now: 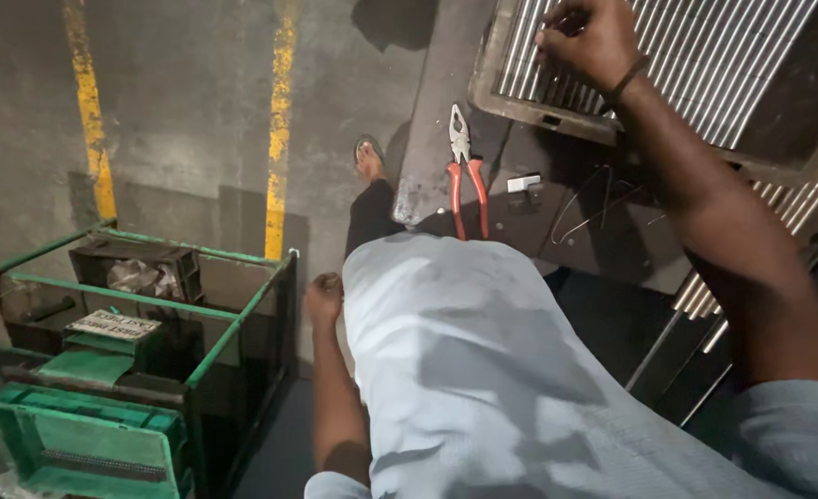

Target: The person picks up small metal pins from a green crate, opens a cabinet, and works at a machine while holding a screwdriver-like tool. They wipe parts with a pink cloth, handle small cylindrical components at the machine, and sort small metal pins one at a time into a slotted metal tray.

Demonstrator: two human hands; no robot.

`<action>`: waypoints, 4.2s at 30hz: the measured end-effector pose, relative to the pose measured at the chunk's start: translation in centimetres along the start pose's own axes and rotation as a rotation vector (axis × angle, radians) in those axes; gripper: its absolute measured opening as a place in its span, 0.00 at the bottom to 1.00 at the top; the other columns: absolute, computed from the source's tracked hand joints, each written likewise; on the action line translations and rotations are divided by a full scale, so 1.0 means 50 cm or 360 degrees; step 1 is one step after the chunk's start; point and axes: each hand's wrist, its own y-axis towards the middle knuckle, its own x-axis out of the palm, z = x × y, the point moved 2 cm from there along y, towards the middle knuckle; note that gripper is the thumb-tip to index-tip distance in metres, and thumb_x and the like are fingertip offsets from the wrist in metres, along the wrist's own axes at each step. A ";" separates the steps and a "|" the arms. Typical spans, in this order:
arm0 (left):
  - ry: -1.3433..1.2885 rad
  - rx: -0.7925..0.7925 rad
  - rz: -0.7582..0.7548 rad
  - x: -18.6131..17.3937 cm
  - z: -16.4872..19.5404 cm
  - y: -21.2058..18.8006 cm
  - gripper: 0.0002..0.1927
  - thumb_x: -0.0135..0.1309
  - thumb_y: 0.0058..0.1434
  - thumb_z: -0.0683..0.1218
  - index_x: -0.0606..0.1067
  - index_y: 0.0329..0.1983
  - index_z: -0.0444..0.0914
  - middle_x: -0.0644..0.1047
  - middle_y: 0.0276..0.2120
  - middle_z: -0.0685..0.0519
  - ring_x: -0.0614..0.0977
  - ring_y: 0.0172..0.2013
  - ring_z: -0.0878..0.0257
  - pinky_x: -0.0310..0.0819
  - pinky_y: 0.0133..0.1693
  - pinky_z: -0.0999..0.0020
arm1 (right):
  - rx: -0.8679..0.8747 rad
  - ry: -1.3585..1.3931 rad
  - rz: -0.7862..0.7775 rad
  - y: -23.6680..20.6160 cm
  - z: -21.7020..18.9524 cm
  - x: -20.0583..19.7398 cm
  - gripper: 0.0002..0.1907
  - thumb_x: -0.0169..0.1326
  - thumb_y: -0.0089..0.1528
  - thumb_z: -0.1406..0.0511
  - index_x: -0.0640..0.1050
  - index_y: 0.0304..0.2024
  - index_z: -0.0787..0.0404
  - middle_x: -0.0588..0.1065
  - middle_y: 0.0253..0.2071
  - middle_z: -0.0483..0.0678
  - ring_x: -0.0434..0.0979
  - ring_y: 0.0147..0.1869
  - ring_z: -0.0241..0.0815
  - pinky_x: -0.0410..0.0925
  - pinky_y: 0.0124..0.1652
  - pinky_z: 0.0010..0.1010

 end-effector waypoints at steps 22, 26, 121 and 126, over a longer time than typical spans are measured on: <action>-0.0292 0.0410 -0.0297 -0.106 0.038 0.170 0.31 0.62 0.59 0.48 0.68 0.63 0.35 0.82 0.27 0.45 0.83 0.24 0.59 0.79 0.27 0.62 | -0.0093 0.0364 0.0452 -0.109 -0.082 -0.030 0.13 0.59 0.74 0.61 0.79 0.53 0.65 0.80 0.42 0.49 0.84 0.45 0.38 0.79 0.43 0.30; -0.0320 0.0419 -0.0560 -0.148 0.040 0.244 0.24 0.61 0.62 0.48 0.72 0.59 0.35 0.81 0.29 0.48 0.83 0.24 0.61 0.78 0.26 0.65 | -0.0145 -0.0366 0.1488 -0.341 -0.174 0.014 0.07 0.58 0.71 0.70 0.81 0.50 0.68 0.80 0.49 0.53 0.83 0.52 0.45 0.76 0.51 0.32; 0.0943 0.1381 -0.3591 0.853 0.138 -1.209 0.16 0.71 0.53 0.40 0.73 0.34 0.39 0.74 0.26 0.60 0.72 0.24 0.73 0.64 0.27 0.77 | 0.2141 0.0288 0.4494 -1.891 0.007 0.765 0.16 0.47 0.74 0.59 0.77 0.44 0.65 0.76 0.42 0.55 0.73 0.43 0.44 0.66 0.45 0.34; 0.0995 0.1637 -0.3475 0.863 0.139 -1.205 0.17 0.73 0.53 0.43 0.73 0.34 0.37 0.74 0.25 0.58 0.73 0.23 0.71 0.67 0.26 0.75 | 0.3189 0.0700 0.3319 -1.893 0.045 0.748 0.14 0.48 0.72 0.59 0.77 0.45 0.64 0.76 0.41 0.56 0.74 0.42 0.48 0.66 0.44 0.38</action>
